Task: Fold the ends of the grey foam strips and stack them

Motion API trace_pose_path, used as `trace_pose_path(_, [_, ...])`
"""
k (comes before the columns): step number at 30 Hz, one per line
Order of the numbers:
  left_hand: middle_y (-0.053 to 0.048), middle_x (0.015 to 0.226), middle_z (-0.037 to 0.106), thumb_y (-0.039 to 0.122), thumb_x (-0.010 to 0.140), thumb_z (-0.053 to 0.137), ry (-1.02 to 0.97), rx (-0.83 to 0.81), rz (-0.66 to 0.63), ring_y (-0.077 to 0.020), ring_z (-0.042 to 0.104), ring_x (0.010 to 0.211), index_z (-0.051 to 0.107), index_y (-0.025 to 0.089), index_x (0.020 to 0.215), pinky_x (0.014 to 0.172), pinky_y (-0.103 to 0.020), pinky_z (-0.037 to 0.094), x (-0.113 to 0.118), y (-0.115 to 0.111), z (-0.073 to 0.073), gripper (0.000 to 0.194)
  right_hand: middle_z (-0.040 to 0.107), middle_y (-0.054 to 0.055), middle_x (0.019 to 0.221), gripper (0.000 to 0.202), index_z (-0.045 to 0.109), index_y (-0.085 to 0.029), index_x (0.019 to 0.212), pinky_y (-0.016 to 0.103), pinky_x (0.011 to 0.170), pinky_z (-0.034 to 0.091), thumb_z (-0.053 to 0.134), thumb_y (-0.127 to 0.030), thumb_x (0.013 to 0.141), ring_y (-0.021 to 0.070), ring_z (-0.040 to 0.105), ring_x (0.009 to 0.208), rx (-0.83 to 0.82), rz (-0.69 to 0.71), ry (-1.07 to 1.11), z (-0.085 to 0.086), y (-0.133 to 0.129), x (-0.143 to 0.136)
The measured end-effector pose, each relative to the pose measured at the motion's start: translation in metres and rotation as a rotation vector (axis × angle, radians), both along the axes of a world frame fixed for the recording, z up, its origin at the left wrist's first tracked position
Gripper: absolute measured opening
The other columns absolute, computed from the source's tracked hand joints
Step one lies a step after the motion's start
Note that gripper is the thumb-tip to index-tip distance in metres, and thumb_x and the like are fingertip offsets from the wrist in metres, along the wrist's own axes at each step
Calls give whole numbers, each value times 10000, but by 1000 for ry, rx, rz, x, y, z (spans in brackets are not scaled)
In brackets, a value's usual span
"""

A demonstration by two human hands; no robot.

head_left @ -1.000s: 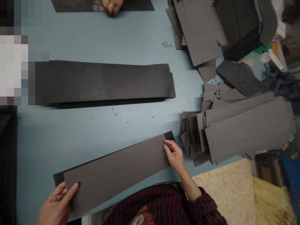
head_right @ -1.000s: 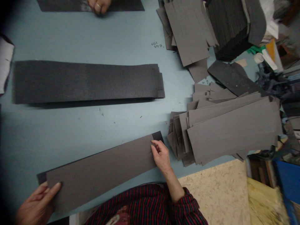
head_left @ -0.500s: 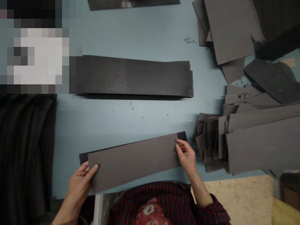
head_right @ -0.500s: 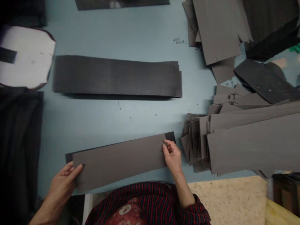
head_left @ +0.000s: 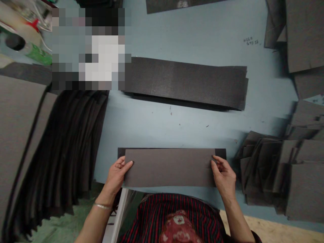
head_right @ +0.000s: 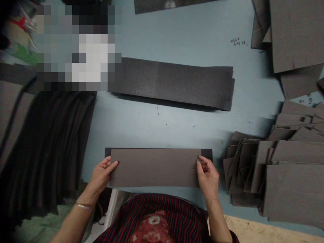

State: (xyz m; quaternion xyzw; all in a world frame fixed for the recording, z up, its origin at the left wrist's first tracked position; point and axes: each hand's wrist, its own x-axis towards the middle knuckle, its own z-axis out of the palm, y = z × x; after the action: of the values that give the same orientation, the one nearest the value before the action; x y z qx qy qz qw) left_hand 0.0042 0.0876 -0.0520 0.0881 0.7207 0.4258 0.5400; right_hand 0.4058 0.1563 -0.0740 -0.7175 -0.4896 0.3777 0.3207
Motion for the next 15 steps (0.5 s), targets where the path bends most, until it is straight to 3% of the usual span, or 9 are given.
trace_pose_path(15, [-46,889,754,379,637,816,-20,-4,56,-168,701,742,639,178,1020,723,-272,546,8,9,6,467,644,37,802,446,670,-176,1116,287,666,456,623,-496,809,150,560,652,-5,19,-154,-4,0,2])
